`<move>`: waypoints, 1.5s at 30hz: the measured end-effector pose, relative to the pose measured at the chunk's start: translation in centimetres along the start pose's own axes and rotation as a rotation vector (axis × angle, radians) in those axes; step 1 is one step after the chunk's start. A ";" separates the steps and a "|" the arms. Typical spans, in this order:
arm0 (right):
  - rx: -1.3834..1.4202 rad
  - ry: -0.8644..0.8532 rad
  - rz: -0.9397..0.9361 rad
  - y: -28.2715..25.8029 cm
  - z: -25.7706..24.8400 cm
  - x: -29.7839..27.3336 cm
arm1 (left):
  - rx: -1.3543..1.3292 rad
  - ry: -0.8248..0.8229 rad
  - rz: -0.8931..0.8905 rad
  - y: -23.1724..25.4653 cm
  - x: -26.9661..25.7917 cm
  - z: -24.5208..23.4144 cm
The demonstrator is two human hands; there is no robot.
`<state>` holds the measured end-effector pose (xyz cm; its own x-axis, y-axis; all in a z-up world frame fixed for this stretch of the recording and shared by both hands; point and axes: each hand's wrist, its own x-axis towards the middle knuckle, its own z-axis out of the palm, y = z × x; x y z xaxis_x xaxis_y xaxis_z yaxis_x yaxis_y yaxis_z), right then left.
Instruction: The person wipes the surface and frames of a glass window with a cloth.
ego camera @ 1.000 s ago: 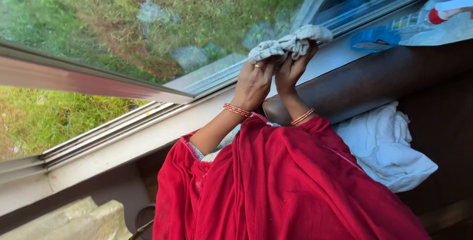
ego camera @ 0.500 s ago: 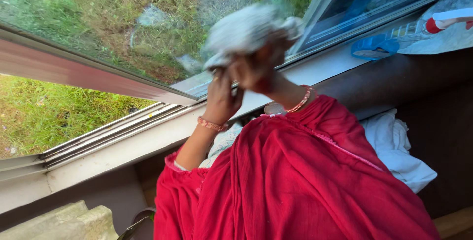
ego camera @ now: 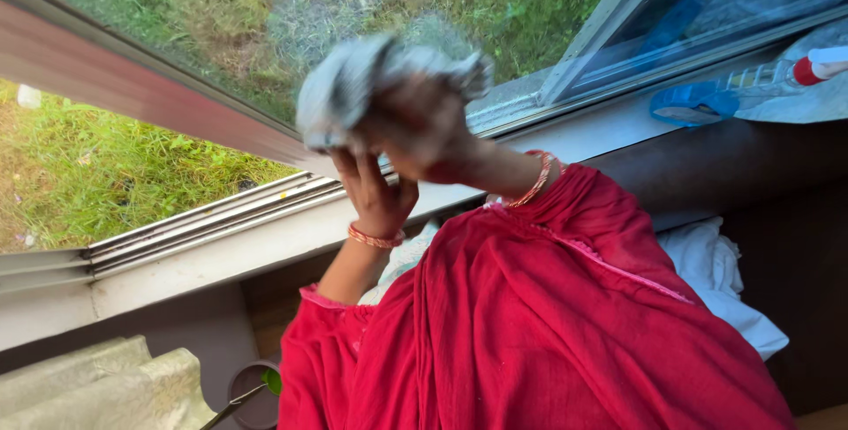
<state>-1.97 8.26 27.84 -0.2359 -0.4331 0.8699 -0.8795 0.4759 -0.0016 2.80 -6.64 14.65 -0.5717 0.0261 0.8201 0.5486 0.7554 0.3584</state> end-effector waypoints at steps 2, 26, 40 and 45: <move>-0.150 0.094 0.025 0.8 -2.3 -0.1 | -0.024 -0.060 0.007 2.1 4.4 -1.3; -0.547 0.256 0.234 3.5 -4.0 -1.4 | -0.125 -0.146 0.126 6.8 10.6 -0.6; -0.131 -0.183 -0.217 -2.2 3.3 0.9 | -0.118 -0.149 -0.285 -1.1 -4.6 1.2; 0.022 -0.108 -0.067 -1.1 1.1 0.7 | -0.008 -0.053 -0.030 0.0 -1.3 0.8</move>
<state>-1.64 6.60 27.89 -0.2179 -0.5437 0.8105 -0.9036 0.4263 0.0430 3.08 -6.12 13.22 -0.6190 0.0383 0.7844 0.5357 0.7510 0.3861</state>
